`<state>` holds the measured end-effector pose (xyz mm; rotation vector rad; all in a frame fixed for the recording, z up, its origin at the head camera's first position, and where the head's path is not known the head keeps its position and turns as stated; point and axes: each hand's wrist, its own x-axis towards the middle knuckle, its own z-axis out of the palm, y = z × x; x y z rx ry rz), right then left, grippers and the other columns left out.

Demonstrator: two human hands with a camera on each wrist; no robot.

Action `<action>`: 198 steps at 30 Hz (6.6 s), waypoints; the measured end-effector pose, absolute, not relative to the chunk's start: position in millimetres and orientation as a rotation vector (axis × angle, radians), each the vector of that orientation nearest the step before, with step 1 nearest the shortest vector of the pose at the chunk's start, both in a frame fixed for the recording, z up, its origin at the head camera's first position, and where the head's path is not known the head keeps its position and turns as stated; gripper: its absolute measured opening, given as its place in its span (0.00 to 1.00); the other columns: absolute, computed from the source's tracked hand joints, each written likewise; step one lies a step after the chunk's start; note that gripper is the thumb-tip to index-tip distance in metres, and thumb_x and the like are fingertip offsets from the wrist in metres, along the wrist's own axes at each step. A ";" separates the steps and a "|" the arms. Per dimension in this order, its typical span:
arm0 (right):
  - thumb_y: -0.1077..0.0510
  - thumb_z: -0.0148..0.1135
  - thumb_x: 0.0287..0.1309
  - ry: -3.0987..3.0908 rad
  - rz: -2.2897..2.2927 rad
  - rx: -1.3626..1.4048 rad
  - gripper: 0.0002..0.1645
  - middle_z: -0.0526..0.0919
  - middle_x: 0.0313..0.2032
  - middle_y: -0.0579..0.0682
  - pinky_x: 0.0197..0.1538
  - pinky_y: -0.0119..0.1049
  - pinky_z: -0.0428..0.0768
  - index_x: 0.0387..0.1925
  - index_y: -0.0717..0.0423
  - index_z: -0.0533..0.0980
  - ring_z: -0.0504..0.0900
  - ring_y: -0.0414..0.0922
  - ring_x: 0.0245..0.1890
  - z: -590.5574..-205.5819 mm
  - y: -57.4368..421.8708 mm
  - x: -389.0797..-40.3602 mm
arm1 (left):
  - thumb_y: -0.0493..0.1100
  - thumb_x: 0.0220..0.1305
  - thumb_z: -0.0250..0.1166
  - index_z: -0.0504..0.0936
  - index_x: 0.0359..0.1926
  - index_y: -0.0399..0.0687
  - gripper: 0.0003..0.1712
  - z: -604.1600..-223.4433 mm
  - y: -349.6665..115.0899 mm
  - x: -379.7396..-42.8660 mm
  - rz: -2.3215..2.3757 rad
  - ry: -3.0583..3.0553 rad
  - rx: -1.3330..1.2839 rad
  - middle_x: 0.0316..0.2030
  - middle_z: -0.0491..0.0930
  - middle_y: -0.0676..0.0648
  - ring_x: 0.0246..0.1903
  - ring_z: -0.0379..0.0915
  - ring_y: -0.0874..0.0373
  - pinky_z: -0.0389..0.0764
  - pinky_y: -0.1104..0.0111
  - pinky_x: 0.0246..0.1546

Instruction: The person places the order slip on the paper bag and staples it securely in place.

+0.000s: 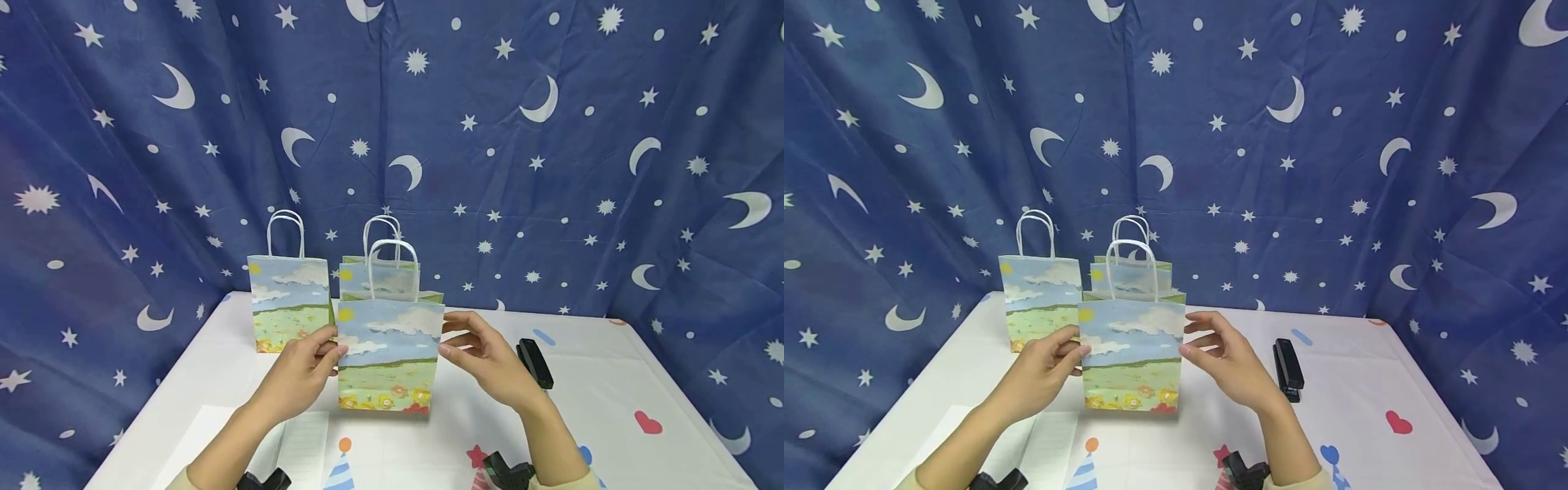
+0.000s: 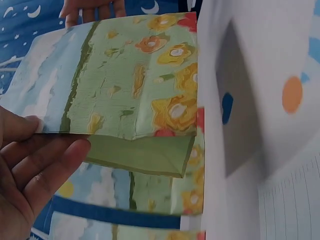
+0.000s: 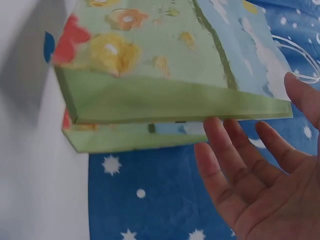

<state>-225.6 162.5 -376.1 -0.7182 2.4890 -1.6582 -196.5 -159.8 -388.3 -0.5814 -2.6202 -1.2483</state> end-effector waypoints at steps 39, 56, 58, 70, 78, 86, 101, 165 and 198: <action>0.42 0.61 0.62 2.590 -1.491 -0.632 0.16 0.77 0.45 0.49 0.45 0.45 0.78 0.49 0.39 0.73 0.81 0.50 0.44 -371.4 191.0 -231.6 | 0.61 0.64 0.61 0.77 0.47 0.70 0.12 -381.9 -134.6 -209.0 -1.351 -2.708 -0.650 0.39 0.82 0.69 0.39 0.80 0.73 0.80 0.70 0.42; 0.62 0.65 0.60 2.243 -1.858 -0.857 0.35 0.71 0.60 0.54 0.46 0.42 0.82 0.67 0.46 0.65 0.80 0.48 0.50 -379.7 170.8 -233.1 | 0.50 0.53 0.75 0.70 0.64 0.65 0.38 -381.4 -109.9 -239.0 -1.803 -2.463 -0.950 0.61 0.73 0.59 0.53 0.71 0.65 0.72 0.61 0.56; 0.63 0.65 0.59 2.223 -1.883 -0.848 0.35 0.72 0.60 0.54 0.45 0.42 0.82 0.66 0.46 0.66 0.80 0.47 0.53 -382.9 166.6 -233.4 | 0.48 0.53 0.75 0.74 0.62 0.62 0.34 -384.8 -107.0 -240.1 -1.826 -2.427 -0.955 0.47 0.80 0.56 0.33 0.73 0.65 0.75 0.68 0.38; 0.61 0.66 0.59 2.295 -1.930 -0.768 0.25 0.83 0.51 0.48 0.36 0.36 0.82 0.59 0.52 0.75 0.82 0.35 0.33 -385.5 159.8 -234.5 | 0.46 0.56 0.72 0.85 0.49 0.58 0.17 -391.0 -96.5 -243.9 -2.029 -2.356 -0.824 0.20 0.78 0.58 0.09 0.50 0.62 0.60 0.72 0.14; 0.60 0.68 0.56 2.298 -2.004 -0.683 0.18 0.82 0.53 0.57 0.46 0.41 0.83 0.50 0.58 0.81 0.82 0.45 0.50 -385.6 152.1 -230.9 | 0.45 0.56 0.72 0.88 0.44 0.51 0.13 -392.2 -87.3 -239.0 -2.110 -2.273 -0.722 0.06 0.61 0.56 0.04 0.45 0.58 0.55 0.69 0.09; 0.59 0.69 0.56 2.354 -2.058 -0.612 0.11 0.87 0.39 0.47 0.42 0.40 0.83 0.40 0.61 0.83 0.84 0.45 0.42 -386.6 142.6 -229.9 | 0.49 0.55 0.73 0.89 0.40 0.52 0.11 -394.1 -78.1 -235.0 -2.112 -2.254 -0.584 0.11 0.74 0.58 0.06 0.48 0.60 0.57 0.70 0.11; 0.57 0.58 0.66 2.352 -1.973 -0.596 0.15 0.87 0.40 0.44 0.46 0.39 0.83 0.46 0.64 0.81 0.85 0.43 0.44 -386.2 151.9 -234.1 | 0.52 0.63 0.65 0.88 0.45 0.58 0.11 -394.5 -89.7 -242.2 -2.073 -2.356 -0.697 0.32 0.86 0.53 0.15 0.61 0.61 0.70 0.69 0.27; 0.52 0.49 0.73 2.319 -1.701 -0.717 0.19 0.86 0.45 0.49 0.56 0.35 0.77 0.48 0.58 0.82 0.81 0.41 0.51 -382.2 172.7 -239.0 | 0.57 0.71 0.55 0.66 0.20 0.49 0.25 -371.7 -132.9 -246.4 -1.611 -2.666 -1.008 0.17 0.55 0.52 0.19 0.50 0.61 0.57 0.70 0.24; 0.53 0.58 0.67 2.352 -1.615 -0.767 0.20 0.75 0.21 0.49 0.26 0.35 0.65 0.23 0.62 0.80 0.64 0.38 0.23 -377.8 175.2 -236.7 | 0.56 0.69 0.58 0.84 0.38 0.60 0.11 -357.4 -139.4 -234.1 -1.424 -2.734 -0.959 0.34 0.84 0.58 0.30 0.70 0.60 0.73 0.68 0.31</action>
